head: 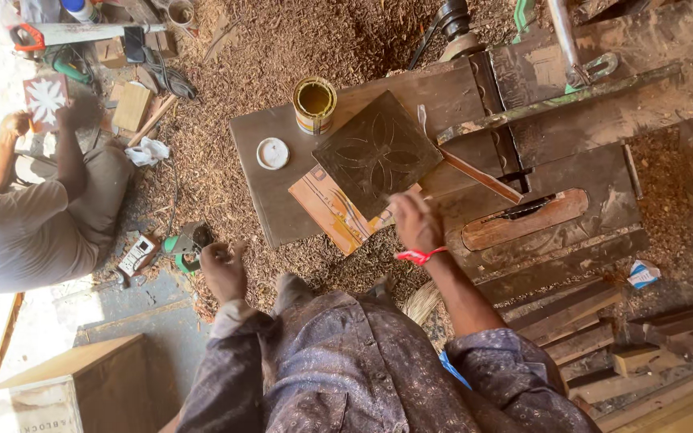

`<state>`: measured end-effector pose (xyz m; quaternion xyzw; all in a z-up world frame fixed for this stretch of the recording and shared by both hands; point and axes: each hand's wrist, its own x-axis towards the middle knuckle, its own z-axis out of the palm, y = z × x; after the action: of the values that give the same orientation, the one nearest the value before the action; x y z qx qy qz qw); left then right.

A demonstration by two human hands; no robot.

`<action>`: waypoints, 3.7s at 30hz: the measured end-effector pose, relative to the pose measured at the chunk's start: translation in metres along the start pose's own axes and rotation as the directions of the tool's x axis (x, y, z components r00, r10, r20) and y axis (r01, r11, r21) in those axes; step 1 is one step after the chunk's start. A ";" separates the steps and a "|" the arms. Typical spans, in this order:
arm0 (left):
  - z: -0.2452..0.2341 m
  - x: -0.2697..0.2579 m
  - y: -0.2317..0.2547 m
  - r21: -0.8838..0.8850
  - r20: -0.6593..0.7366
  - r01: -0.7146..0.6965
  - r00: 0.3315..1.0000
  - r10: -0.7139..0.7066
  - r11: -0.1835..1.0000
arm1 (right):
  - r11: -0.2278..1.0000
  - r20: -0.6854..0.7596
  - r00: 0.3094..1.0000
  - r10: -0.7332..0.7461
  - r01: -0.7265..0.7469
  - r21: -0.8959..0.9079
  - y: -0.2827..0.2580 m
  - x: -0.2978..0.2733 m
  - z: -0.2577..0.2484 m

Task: The person applies a finish to a wooden board by hand and using a tool, dipping it into a can of liquid and spreading it across the surface of the wood.

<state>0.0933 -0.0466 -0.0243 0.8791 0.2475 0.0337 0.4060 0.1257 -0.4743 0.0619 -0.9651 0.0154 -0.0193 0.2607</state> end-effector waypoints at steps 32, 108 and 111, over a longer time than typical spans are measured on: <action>-0.023 -0.033 0.161 -0.621 0.242 0.177 0.970 -0.028 0.763 | 0.554 0.154 0.713 -0.684 0.644 -0.527 0.059 -0.032 -0.015; 0.253 -0.115 0.485 -0.560 0.551 -0.026 0.735 0.396 0.828 | 0.281 -0.174 0.302 0.937 -0.359 0.890 0.220 -0.316 -0.085; 0.264 -0.099 0.463 -0.584 0.526 0.023 0.772 0.357 0.811 | 0.316 -0.204 0.317 0.926 -0.355 0.880 0.231 -0.318 -0.089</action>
<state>0.2639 -0.5303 0.1520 0.7014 -0.0023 -0.1449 0.6978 -0.2006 -0.7057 0.0133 -0.5802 0.5328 -0.2675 0.5550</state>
